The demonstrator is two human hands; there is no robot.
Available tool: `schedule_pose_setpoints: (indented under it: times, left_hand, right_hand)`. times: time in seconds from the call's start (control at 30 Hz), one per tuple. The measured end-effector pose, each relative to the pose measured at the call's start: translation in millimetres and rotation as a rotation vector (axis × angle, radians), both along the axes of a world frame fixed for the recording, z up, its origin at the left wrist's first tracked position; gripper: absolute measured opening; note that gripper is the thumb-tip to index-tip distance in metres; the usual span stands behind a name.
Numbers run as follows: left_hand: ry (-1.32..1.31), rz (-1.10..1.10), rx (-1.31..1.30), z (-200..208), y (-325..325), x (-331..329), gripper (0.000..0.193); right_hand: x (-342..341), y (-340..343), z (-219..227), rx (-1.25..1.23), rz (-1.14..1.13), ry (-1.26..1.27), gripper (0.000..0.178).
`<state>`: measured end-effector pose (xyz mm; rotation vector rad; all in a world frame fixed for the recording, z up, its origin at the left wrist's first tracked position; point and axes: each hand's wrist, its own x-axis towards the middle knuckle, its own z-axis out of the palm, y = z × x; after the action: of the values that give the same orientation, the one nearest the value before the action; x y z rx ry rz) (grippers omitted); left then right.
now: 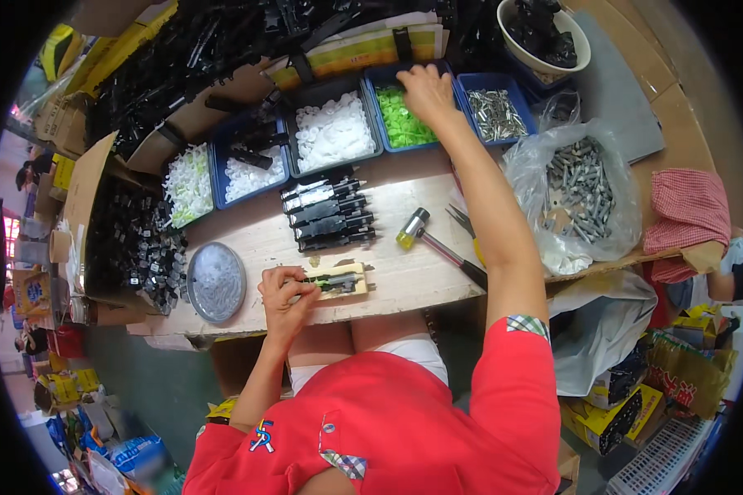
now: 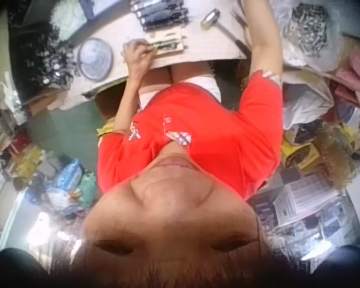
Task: Assembling small mechanical components for toys using hands and a rubber mallet.
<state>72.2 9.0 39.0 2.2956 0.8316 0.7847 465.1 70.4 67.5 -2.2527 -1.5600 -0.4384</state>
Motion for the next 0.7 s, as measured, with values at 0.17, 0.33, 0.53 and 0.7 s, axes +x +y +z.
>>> schedule_pose_setpoints:
  times: [0.17, 0.33, 0.53, 0.7]
  left_hand:
    - [-0.011, -0.009, 0.029, -8.4, -1.3, -6.8, 0.009]
    - [-0.027, -0.026, 0.074, -10.0, -12.0, -11.6, 0.014]
    - [-0.143, 0.05, 0.211, 10.5, -14.5, -11.3, 0.043]
    - [-0.144, -0.094, 0.331, 22.2, -0.7, -11.2, 0.032]
  right_hand:
    - [-8.4, -0.8, 14.5, 0.111, 0.083, -0.005, 0.031]
    - [-49.0, -55.3, 37.2, 0.566, 0.207, 0.368, 0.027]
    - [-172.4, -118.9, 42.9, 0.132, 0.449, 1.704, 0.032]
    - [-225.3, -141.4, 13.4, 0.05, 0.508, 1.74, 0.032]
